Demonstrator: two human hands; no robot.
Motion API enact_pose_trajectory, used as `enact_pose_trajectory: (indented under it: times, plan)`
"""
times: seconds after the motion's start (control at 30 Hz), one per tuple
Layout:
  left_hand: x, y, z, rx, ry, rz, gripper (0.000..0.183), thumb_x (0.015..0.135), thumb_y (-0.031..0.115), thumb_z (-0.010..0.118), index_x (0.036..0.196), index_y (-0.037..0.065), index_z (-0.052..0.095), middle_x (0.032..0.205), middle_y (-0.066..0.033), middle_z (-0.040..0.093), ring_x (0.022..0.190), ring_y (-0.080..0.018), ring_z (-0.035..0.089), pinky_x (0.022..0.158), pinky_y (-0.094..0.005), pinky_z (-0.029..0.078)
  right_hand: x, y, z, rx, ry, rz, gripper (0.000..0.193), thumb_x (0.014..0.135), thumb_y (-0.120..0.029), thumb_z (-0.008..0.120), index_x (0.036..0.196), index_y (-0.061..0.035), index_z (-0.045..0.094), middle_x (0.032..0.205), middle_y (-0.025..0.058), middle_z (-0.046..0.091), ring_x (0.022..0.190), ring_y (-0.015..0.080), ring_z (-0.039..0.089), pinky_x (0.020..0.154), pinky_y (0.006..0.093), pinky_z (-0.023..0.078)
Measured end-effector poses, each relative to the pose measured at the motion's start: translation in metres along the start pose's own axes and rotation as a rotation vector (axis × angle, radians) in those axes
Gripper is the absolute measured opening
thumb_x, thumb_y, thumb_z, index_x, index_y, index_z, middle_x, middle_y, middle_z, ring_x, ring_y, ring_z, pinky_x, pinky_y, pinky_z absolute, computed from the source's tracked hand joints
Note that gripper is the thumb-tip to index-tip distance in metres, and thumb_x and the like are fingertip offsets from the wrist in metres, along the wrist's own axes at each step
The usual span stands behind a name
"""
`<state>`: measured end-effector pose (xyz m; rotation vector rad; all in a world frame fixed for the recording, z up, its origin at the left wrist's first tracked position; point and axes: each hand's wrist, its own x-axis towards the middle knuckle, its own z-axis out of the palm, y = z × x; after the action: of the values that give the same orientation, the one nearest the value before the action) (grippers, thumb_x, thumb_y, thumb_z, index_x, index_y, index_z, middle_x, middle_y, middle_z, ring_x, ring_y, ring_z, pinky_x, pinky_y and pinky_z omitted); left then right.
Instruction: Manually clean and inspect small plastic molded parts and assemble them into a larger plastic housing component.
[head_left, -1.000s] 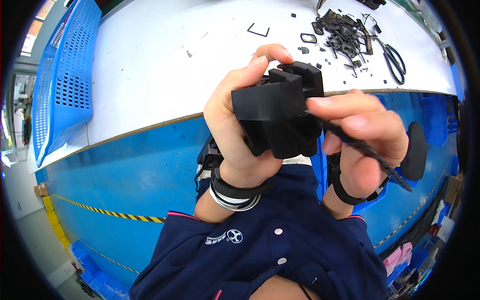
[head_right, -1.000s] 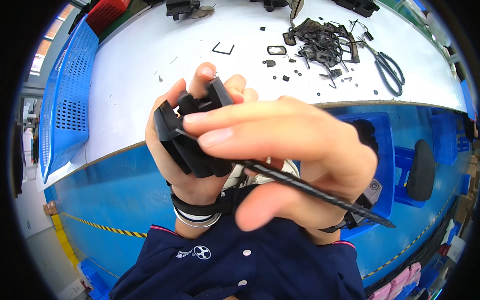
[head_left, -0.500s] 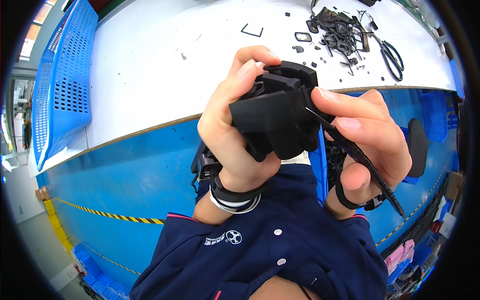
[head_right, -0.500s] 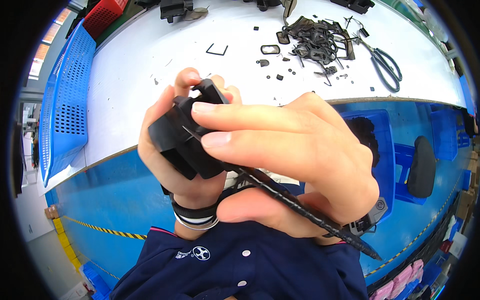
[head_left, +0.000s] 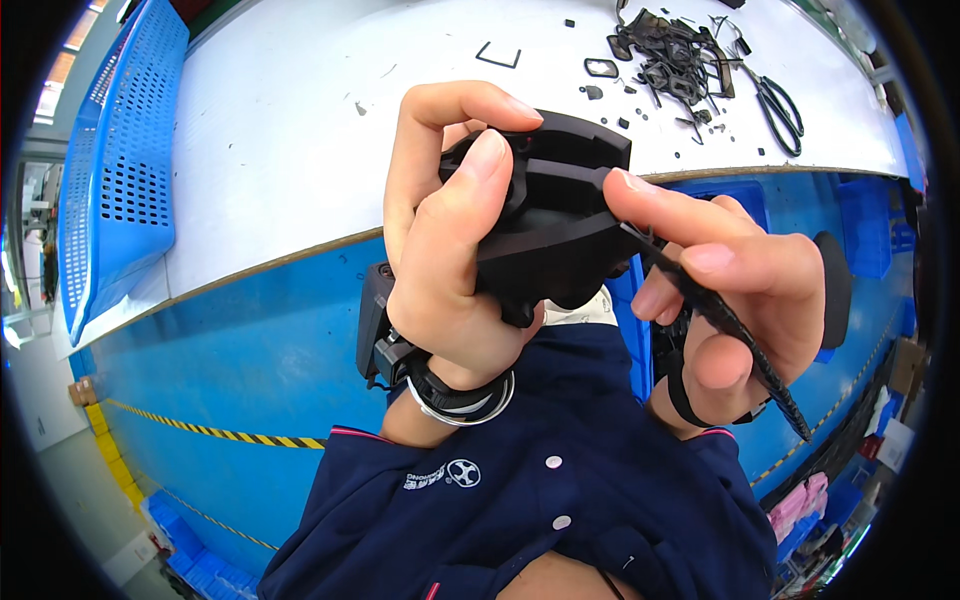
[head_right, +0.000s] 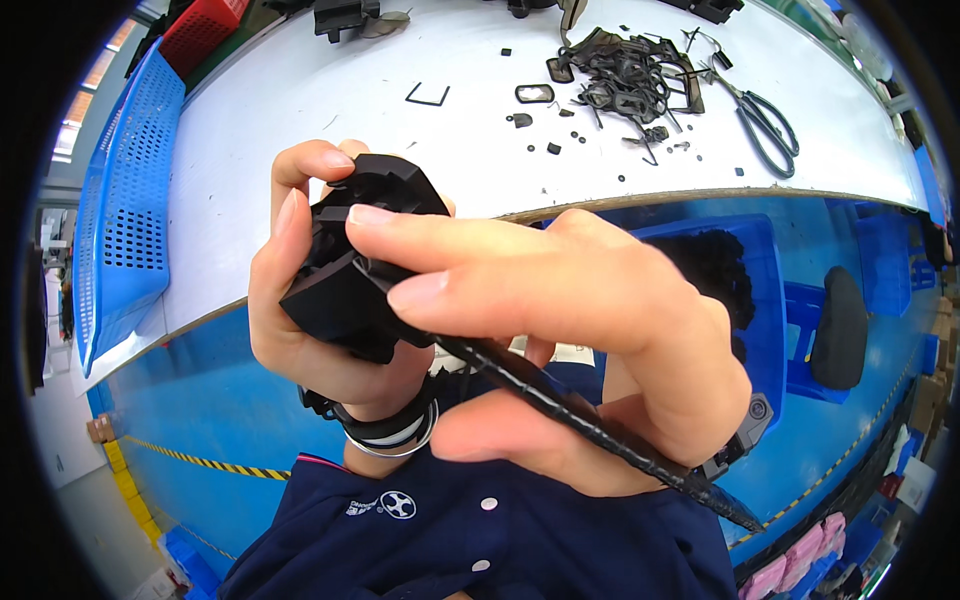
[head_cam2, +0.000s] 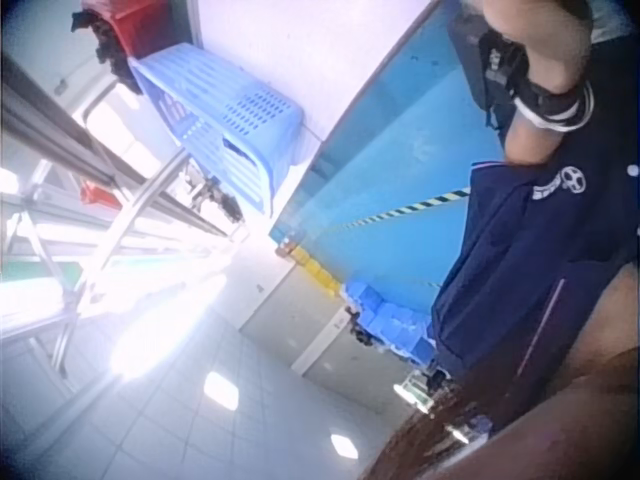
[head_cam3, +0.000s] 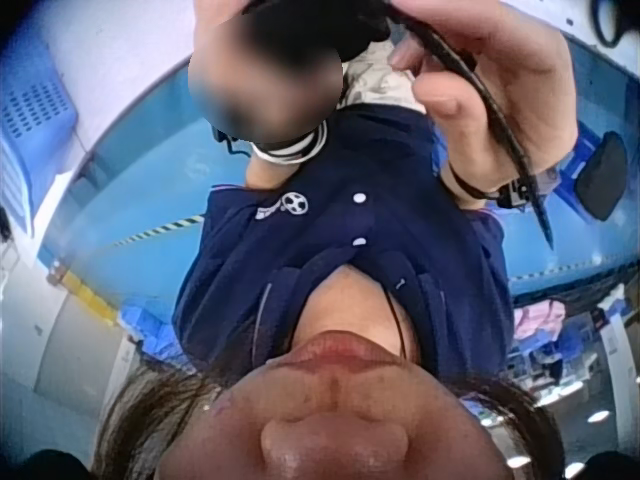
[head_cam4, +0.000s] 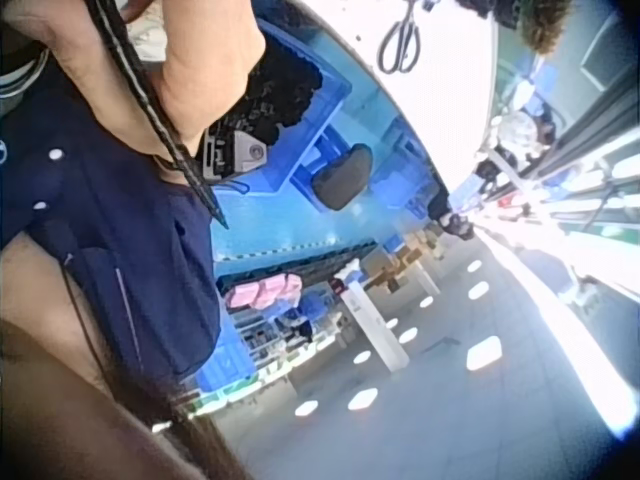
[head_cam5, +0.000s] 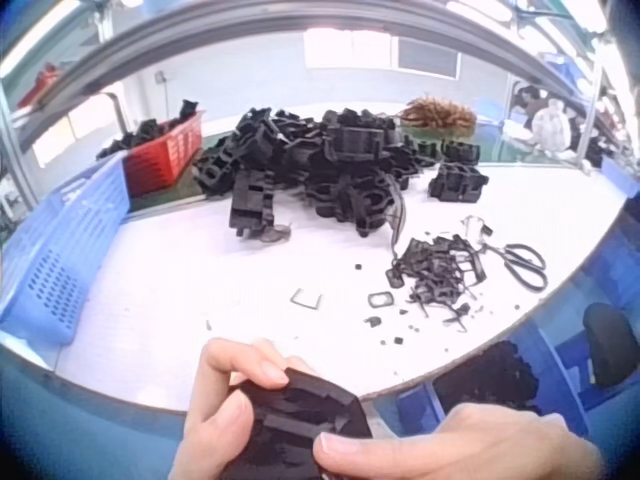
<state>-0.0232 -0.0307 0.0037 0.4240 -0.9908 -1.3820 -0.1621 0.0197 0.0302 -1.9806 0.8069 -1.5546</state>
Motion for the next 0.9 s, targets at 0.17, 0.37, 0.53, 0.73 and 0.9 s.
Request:
enact_pose_trajectory:
  times: [0.17,0.37,0.53,0.73,0.9]
  plan:
    - [0.0,0.005,0.007,-0.04,0.064,-0.085,0.025,0.08,0.019,0.045,0.096,0.0,0.048,0.076,-0.0097,0.056,0.059,-0.0113,0.052,0.051,-0.0218,0.039,0.001,-0.005,-0.004,-0.103,-0.043,-0.003,0.047,0.084,-0.043,0.056,0.1,0.0005,0.048,0.1,0.0346,0.057,0.055,0.0082,0.047,0.053,0.0174,0.041]
    - [0.001,0.001,0.003,-0.036,0.058,-0.071,0.025,0.081,0.02,0.044,0.096,0.001,0.048,0.077,-0.01,0.055,0.06,-0.0122,0.051,0.052,-0.0227,0.039,-0.004,-0.006,-0.003,-0.111,0.012,0.029,0.046,0.083,-0.042,0.057,0.099,0.0002,0.05,0.098,0.032,0.059,0.056,0.0081,0.046,0.051,0.0167,0.038]
    - [0.001,0.0,0.002,-0.011,0.053,-0.043,0.024,0.081,0.021,0.043,0.095,0.002,0.049,0.078,-0.0103,0.055,0.061,-0.013,0.05,0.053,-0.0235,0.038,-0.004,-0.01,-0.005,-0.174,0.014,0.049,0.043,0.083,-0.04,0.059,0.097,-0.0002,0.051,0.097,0.0298,0.06,0.055,0.0063,0.04,0.049,0.0158,0.033]
    - [0.0,-0.002,-0.003,0.031,0.047,0.016,0.025,0.082,0.023,0.042,0.095,0.003,0.049,0.078,-0.0107,0.054,0.062,-0.0139,0.049,0.054,-0.0244,0.038,-0.004,-0.015,-0.011,-0.259,-0.047,0.072,0.041,0.084,-0.036,0.058,0.1,0.0023,0.054,0.098,0.0292,0.06,0.052,0.0054,0.035,0.048,0.0169,0.03]
    - [0.0,0.0,-0.007,0.074,0.037,0.072,0.025,0.082,0.024,0.042,0.095,0.004,0.049,0.079,-0.011,0.053,0.063,-0.0147,0.049,0.055,-0.0251,0.037,-0.003,-0.019,-0.013,-0.323,-0.1,0.094,0.042,0.086,-0.032,0.057,0.106,0.0043,0.054,0.1,0.0309,0.059,0.05,0.0053,0.036,0.047,0.0175,0.03]
